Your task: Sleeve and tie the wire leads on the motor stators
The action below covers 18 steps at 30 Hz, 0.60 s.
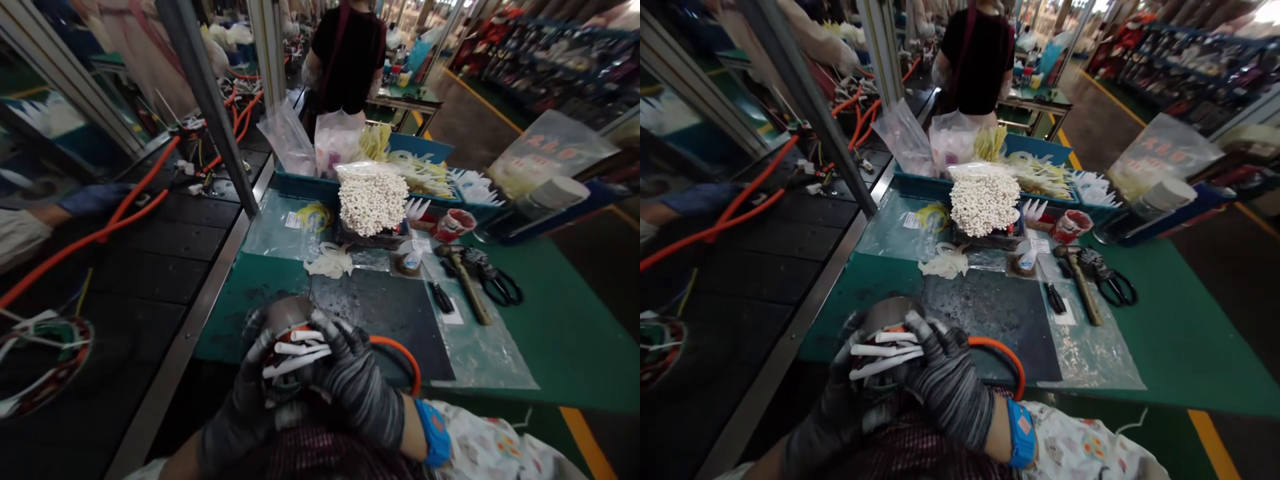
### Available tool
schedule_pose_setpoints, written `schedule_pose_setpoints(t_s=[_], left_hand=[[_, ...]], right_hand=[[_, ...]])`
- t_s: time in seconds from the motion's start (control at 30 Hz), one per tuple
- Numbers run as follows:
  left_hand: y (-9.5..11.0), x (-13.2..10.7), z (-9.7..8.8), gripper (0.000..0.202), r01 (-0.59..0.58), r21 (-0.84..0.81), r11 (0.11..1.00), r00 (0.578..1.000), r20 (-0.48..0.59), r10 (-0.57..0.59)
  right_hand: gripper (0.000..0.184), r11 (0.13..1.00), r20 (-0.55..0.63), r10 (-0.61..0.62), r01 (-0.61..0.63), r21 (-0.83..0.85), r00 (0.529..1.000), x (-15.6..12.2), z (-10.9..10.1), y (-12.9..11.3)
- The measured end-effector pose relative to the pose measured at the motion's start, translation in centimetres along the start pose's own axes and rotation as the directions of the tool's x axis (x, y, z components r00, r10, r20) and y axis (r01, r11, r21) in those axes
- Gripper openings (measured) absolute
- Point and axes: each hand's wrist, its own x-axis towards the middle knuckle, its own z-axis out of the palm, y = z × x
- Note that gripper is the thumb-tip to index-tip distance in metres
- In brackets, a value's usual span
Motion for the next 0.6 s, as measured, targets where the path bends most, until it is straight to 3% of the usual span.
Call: schedule_pose_setpoints(t_s=[0.1, 0.23, 0.37, 0.43, 0.53, 0.6], left_hand=[[0.1, -0.9, 0.8, 0.104, 0.055, -0.014, 0.998, 0.991, -0.119, -0.056], [0.0, -1.6, 0.9, 0.098, 0.131, -0.001, 0.991, 0.987, -0.090, -0.130], [1.3, -0.9, 1.0, 0.085, 0.171, 0.023, 0.985, 0.978, -0.124, -0.167], [2.4, 0.1, 1.3, 0.084, 0.179, 0.013, 0.984, 0.979, -0.101, -0.177], [3.7, 1.7, 1.9, 0.086, 0.151, 0.053, 0.987, 0.987, -0.068, -0.147], [4.2, 2.6, 2.3, 0.087, 0.143, 0.071, 0.987, 0.989, -0.054, -0.139]], right_hand=[[0.062, 0.993, -0.027, -0.068, 0.065, -0.096, 0.997, 0.4, 0.0, -0.6], [0.052, 0.986, -0.004, -0.081, 0.079, -0.144, 0.997, 0.5, 0.3, -1.0], [0.042, 0.998, 0.075, -0.035, 0.039, -0.050, 0.997, 0.2, -0.5, 0.2], [0.036, 0.995, 0.130, -0.061, 0.051, 0.081, 0.990, 0.1, -1.4, 1.7], [0.051, 0.964, 0.221, -0.028, -0.032, 0.262, 0.975, 0.2, -2.6, 4.0], [0.056, 0.967, 0.254, -0.011, -0.054, 0.248, 0.967, 0.6, -3.1, 5.2]])
